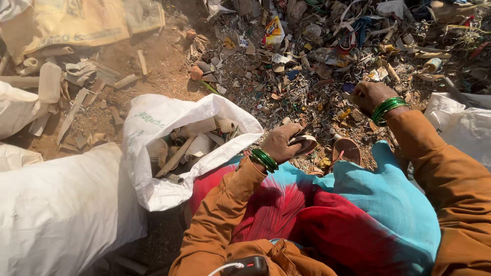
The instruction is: The person sits on the ground and sorts through a pile of waste and debris by hand, picking up small items, unfolding some of them, and placing them into a white sack.
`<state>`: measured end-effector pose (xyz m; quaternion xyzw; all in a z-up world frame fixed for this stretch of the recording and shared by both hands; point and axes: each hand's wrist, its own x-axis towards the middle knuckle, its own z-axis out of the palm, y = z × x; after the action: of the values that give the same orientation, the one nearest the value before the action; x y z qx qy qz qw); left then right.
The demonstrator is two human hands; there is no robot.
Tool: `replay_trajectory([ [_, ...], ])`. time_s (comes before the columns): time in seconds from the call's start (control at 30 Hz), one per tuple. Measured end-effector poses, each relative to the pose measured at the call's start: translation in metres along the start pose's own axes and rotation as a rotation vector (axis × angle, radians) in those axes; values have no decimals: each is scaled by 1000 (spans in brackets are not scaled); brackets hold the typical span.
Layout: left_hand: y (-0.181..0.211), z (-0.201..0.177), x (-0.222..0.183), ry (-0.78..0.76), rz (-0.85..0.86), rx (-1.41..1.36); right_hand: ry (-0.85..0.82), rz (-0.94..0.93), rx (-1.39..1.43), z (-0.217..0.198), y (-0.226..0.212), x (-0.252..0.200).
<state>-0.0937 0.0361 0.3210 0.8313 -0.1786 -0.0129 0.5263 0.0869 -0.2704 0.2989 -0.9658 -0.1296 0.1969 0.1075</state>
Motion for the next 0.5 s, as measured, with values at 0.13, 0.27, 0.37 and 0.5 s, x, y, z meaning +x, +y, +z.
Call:
replay_trajectory([
  [0.13,51,-113,-70,323,-392,495,-28,-305,-81,-51,-137,-33],
  [0.27,78,-177,-135,610,-526,813,11,-639,-3,-46,-307,-68],
  [0.37,78,-182,-161,691,-456,658,212,-945,-40,-35,-399,-87],
  [0.5,78,-182,-175,654,-341,697,154,-849,-117,-24,-416,-92],
])
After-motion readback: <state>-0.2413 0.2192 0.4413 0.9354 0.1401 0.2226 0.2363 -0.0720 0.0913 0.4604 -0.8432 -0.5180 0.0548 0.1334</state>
